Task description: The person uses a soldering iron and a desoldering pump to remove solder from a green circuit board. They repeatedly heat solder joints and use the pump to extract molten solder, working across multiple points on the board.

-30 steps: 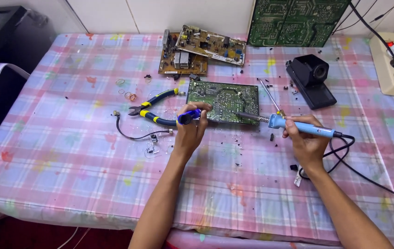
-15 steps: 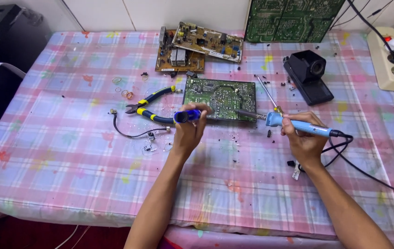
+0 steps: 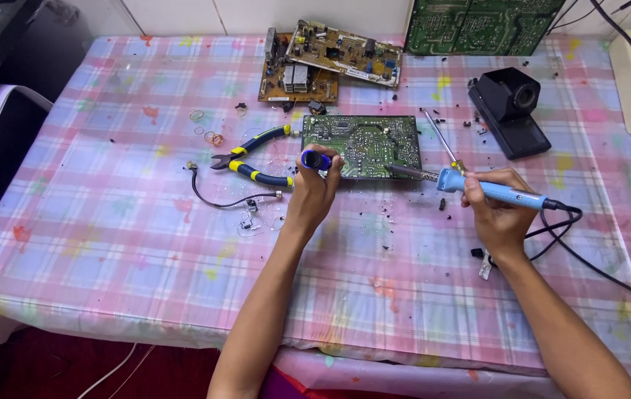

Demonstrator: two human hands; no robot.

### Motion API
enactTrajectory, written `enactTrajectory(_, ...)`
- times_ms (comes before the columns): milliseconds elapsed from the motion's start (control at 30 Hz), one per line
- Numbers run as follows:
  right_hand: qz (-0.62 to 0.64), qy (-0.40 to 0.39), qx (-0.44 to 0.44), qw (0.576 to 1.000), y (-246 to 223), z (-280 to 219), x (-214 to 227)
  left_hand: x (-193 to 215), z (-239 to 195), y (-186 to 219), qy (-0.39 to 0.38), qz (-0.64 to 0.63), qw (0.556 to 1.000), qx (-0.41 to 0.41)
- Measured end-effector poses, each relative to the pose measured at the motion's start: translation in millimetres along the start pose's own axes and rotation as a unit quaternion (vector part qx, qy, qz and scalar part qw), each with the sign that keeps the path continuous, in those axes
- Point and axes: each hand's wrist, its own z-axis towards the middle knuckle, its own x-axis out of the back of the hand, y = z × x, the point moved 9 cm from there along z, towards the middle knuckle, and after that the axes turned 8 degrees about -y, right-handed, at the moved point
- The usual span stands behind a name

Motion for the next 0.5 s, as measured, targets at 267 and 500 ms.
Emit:
enactTrajectory(267, -0.008, -0.008, -0.049, 0.999, 1.0, -0.6, -0.6, -0.4, -1.2, -0.7, -0.026, -0.123, 0.992, 0.003)
enactTrajectory(500, -0.093, -0.019, 0.027, 0.995, -21.4, -0.4, -3.6, -16.7, -3.7, -5.2, -0.062, -0.178, 0.982, 0.019)
